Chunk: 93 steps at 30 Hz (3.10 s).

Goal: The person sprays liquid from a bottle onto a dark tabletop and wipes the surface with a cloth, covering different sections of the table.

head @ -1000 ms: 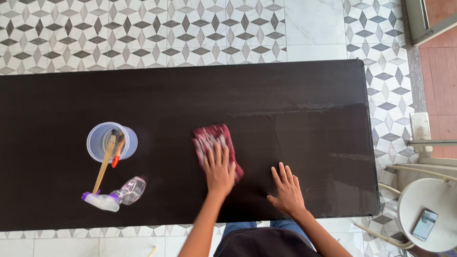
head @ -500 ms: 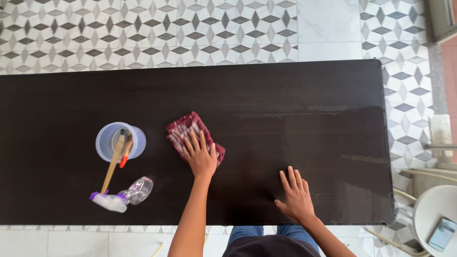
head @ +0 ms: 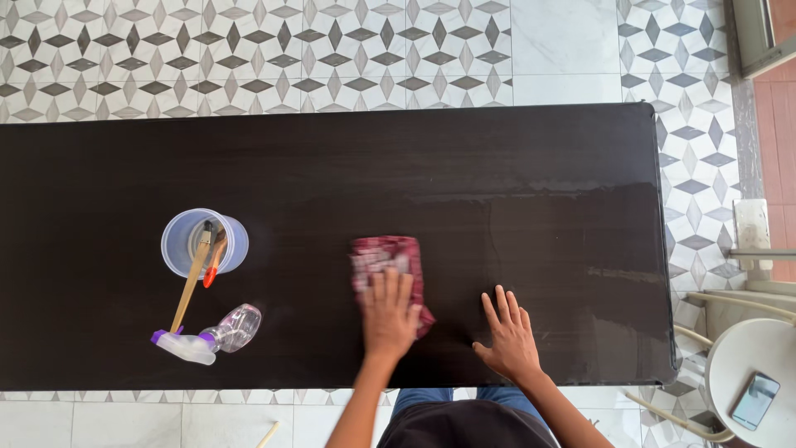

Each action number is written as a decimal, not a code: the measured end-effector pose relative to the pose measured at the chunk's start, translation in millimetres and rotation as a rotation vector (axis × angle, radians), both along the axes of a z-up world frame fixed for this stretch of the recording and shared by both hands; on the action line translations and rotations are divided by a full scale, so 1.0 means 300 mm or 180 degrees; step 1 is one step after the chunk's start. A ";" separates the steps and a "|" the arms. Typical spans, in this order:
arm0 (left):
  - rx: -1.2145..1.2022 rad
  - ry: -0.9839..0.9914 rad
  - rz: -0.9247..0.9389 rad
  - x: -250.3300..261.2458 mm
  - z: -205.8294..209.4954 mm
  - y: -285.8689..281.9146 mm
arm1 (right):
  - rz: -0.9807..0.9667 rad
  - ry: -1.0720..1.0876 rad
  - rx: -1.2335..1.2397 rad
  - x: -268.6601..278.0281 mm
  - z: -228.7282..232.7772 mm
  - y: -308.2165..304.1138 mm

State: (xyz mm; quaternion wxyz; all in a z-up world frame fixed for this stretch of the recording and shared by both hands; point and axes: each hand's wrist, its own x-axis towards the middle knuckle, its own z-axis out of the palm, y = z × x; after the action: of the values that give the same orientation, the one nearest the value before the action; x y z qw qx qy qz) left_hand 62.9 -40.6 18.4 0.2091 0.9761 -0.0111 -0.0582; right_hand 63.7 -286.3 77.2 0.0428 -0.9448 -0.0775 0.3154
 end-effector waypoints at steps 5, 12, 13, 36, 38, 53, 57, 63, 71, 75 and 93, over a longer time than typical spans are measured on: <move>0.0362 -0.0015 0.1092 0.120 -0.067 0.267 | 0.0023 0.0019 0.0005 -0.008 0.000 -0.003; 0.0665 -0.0113 0.0736 0.298 -0.101 0.149 | 0.0052 0.0031 -0.0072 -0.002 0.007 0.002; 0.0598 -0.0177 0.0555 0.277 -0.092 0.097 | 0.0049 -0.0029 -0.0011 -0.005 0.005 0.002; 0.0511 -0.0034 0.0576 0.152 -0.028 0.151 | 0.0223 -0.0088 -0.0201 -0.027 -0.037 -0.006; 0.0231 0.0035 0.0259 0.072 -0.013 0.054 | 0.0252 -0.0174 -0.0229 -0.030 -0.044 -0.001; 0.0768 -0.0212 0.1362 -0.176 -0.083 0.270 | 0.0321 -0.0234 -0.0156 -0.045 -0.065 -0.027; 0.0481 -0.0112 0.0972 -0.197 -0.056 0.065 | 0.0394 -0.0376 -0.0045 -0.061 -0.073 -0.049; 0.0086 -0.0173 0.0215 -0.354 -0.060 -0.237 | 0.0458 -0.0408 0.0132 -0.057 -0.075 -0.088; 0.0459 0.0439 0.1278 -0.499 -0.113 0.022 | 0.0760 -0.0234 0.0154 -0.073 -0.048 -0.177; 0.0674 0.0056 0.2038 -0.577 -0.167 0.227 | 0.0879 -0.0261 0.0156 -0.103 -0.041 -0.216; -0.0237 0.0247 0.0574 -0.467 0.010 -0.400 | 0.0412 -0.0640 0.0698 -0.135 -0.069 -0.203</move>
State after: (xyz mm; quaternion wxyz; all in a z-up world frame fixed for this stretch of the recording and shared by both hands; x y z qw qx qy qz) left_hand -77.1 -160.5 21.5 0.2499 0.9617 0.0828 -0.0764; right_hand 23.1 -347.2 56.5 0.1173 -0.9543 -0.1761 0.2110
